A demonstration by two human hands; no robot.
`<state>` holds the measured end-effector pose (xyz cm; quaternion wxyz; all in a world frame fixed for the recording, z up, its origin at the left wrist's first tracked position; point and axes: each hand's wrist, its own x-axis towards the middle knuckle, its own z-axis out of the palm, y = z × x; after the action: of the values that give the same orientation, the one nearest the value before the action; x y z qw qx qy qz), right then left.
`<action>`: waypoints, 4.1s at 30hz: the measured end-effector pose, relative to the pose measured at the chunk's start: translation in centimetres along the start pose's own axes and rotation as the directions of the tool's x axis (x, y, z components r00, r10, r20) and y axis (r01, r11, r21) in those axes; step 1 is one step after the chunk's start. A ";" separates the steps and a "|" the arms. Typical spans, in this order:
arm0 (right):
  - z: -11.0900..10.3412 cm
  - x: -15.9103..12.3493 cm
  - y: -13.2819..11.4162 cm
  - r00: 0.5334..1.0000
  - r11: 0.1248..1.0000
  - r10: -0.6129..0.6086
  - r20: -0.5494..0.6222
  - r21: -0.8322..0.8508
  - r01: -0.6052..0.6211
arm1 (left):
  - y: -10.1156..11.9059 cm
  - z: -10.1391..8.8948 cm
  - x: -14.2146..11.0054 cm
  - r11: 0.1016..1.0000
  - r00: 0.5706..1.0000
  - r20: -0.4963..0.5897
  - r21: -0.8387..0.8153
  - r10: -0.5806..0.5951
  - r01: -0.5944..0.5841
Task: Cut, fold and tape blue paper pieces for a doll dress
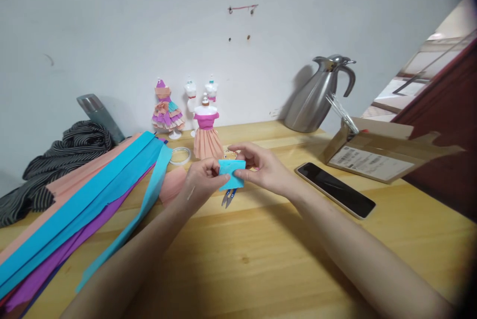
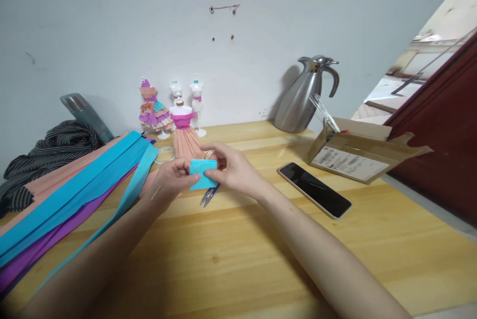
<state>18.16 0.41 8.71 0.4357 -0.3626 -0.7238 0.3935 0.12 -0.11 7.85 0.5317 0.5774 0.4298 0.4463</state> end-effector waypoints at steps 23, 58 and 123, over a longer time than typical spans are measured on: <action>-0.3 0.4 0.6 0.961 0.939 0.244 0.127 0.216 -0.267 | -0.4 0.1 0.0 0.995 0.995 -0.050 0.062 0.083 -0.080; -0.4 0.6 0.9 0.953 0.956 0.233 0.192 0.134 -0.261 | -0.2 0.1 -0.1 0.997 0.994 -0.081 0.014 0.078 -0.077; 1.4 0.4 -0.1 0.989 0.955 0.144 -0.029 0.266 -0.131 | 0.1 0.0 -0.4 0.958 1.000 0.007 -0.285 -0.015 0.016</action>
<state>16.70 0.34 8.45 0.4689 -0.3605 -0.6272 0.5067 0.05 -0.47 7.95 0.6140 0.4923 0.3642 0.4980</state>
